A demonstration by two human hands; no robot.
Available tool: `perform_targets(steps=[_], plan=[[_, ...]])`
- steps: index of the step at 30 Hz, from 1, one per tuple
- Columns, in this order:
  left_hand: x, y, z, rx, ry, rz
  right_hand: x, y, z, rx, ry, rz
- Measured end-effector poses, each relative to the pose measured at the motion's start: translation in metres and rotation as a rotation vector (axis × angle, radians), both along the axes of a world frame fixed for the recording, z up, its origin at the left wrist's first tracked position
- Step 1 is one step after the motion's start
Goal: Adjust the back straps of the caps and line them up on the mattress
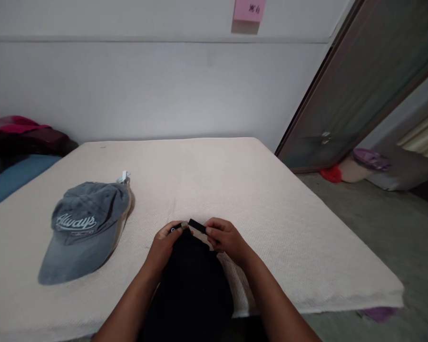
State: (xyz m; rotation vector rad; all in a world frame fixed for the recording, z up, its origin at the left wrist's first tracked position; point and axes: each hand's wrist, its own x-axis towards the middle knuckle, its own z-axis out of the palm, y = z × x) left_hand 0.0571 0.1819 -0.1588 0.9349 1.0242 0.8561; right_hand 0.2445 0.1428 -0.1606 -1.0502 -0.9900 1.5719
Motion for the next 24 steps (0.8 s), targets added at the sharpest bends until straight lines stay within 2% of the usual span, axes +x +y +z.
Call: perform_targets(steps=[7, 12, 17, 21, 24], plan=[[-0.001, -0.001, 0.000, -0.060, -0.074, -0.025, -0.002, 0.003, -0.002, 0.027, -0.140, -0.057], [-0.001, 0.000, -0.005, -0.080, -0.047, -0.011, -0.003, 0.001, -0.003, 0.064, -0.129, 0.002], [0.000, -0.001, -0.009, -0.127, -0.095, -0.075, -0.002, -0.003, -0.001, 0.124, -0.171, 0.078], [0.002, -0.005, -0.006, -0.192, -0.142, -0.124, -0.001, -0.005, 0.001, 0.138, -0.176, 0.099], [0.004, -0.010, -0.001, -0.229, -0.220, -0.136, 0.000, -0.006, 0.002, 0.125, -0.102, 0.066]])
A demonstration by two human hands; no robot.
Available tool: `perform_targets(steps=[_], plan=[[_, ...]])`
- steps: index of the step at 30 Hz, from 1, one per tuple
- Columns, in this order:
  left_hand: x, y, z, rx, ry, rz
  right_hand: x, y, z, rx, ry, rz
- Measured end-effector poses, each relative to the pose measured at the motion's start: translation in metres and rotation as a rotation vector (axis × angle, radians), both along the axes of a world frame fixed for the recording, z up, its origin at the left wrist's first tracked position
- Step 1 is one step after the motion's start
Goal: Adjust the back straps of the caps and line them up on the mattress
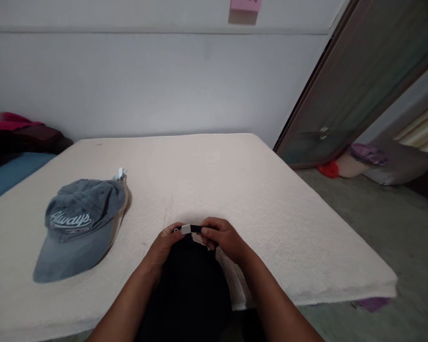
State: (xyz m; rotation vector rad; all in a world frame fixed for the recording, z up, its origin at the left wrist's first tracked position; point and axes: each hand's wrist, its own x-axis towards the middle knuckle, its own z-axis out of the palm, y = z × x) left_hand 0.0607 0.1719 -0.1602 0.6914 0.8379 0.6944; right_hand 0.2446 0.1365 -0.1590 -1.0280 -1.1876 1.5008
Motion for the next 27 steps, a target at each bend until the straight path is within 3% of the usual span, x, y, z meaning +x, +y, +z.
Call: perform_targets(steps=[7, 14, 27], plan=[[0.003, -0.006, -0.001, -0.036, -0.096, 0.050, 0.000, 0.001, -0.005, -0.060, 0.211, -0.046], [0.008, -0.010, -0.002, -0.025, -0.045, 0.077, -0.008, 0.005, -0.005, -0.059, 0.041, 0.016], [0.003, -0.014, 0.003, -0.034, -0.081, 0.062, -0.003, 0.004, -0.005, -0.055, 0.043, -0.060]])
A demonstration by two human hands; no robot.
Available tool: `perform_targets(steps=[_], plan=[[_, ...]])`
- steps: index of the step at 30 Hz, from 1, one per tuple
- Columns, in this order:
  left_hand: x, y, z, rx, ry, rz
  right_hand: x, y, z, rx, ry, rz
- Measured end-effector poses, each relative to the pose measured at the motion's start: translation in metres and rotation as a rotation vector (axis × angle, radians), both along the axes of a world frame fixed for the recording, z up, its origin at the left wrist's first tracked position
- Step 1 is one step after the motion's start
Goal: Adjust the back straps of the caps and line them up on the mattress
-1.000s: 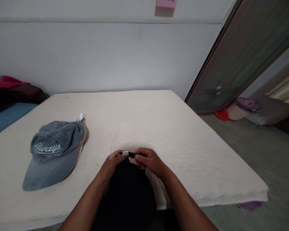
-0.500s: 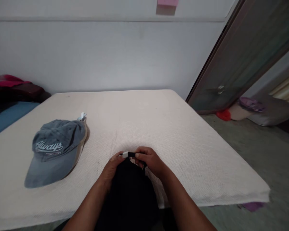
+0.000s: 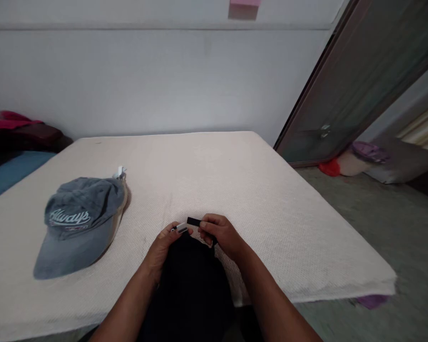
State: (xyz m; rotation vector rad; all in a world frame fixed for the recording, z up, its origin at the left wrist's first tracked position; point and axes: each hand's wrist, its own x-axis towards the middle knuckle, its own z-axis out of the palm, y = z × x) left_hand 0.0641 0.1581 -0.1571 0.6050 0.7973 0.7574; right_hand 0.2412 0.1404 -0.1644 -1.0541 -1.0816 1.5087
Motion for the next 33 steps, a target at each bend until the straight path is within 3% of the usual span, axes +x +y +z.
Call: perform_targets(steps=[6, 13, 20, 27, 33], plan=[[0.001, 0.001, 0.005, 0.024, 0.059, -0.034, -0.001, -0.001, 0.002, -0.019, -0.041, 0.100], [-0.001, 0.002, -0.001, 0.038, 0.038, -0.030, 0.002, -0.002, 0.002, 0.002, -0.058, 0.119], [-0.002, 0.003, -0.005, 0.044, 0.044, -0.032, 0.000, -0.003, 0.006, 0.094, -0.036, 0.042], [-0.001, 0.003, -0.004, 0.011, 0.111, 0.008, -0.001, -0.004, 0.002, 0.043, -0.013, 0.069], [-0.001, 0.003, -0.007, 0.071, 0.132, -0.038, -0.001, -0.004, 0.001, 0.025, 0.057, 0.048]])
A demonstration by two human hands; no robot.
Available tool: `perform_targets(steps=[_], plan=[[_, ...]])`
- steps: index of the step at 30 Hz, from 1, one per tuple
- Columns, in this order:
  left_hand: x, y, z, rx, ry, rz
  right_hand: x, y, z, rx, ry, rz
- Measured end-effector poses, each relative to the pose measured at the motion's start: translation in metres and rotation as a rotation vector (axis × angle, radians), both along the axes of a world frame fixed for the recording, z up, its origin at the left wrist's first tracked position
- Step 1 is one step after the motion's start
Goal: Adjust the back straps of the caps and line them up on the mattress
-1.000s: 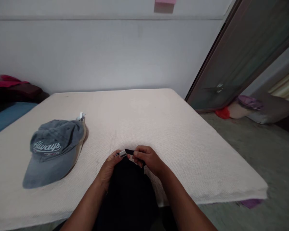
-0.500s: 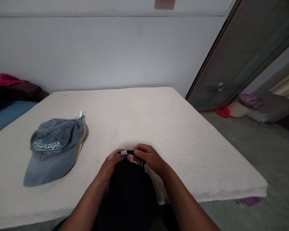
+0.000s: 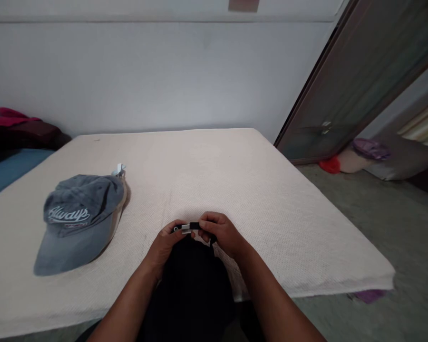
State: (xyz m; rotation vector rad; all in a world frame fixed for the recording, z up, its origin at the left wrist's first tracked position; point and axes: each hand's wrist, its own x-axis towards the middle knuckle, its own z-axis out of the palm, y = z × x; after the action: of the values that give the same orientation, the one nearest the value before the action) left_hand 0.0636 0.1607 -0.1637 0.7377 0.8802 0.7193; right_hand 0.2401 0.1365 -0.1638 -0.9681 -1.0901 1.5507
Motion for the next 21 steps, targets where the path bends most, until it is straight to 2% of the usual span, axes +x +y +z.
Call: perform_targets(steps=[6, 15, 21], plan=[[-0.0008, 0.0012, -0.0025, 0.038, 0.033, -0.020, -0.0018, -0.0008, 0.0020, -0.007, -0.080, 0.033], [0.0000, -0.0023, 0.0034, -0.010, 0.022, 0.017, -0.0021, 0.0021, -0.0020, -0.049, -0.087, -0.071], [-0.0002, 0.0001, -0.0003, 0.002, 0.032, 0.011, -0.0027, 0.0029, -0.0034, -0.056, -0.043, 0.013]])
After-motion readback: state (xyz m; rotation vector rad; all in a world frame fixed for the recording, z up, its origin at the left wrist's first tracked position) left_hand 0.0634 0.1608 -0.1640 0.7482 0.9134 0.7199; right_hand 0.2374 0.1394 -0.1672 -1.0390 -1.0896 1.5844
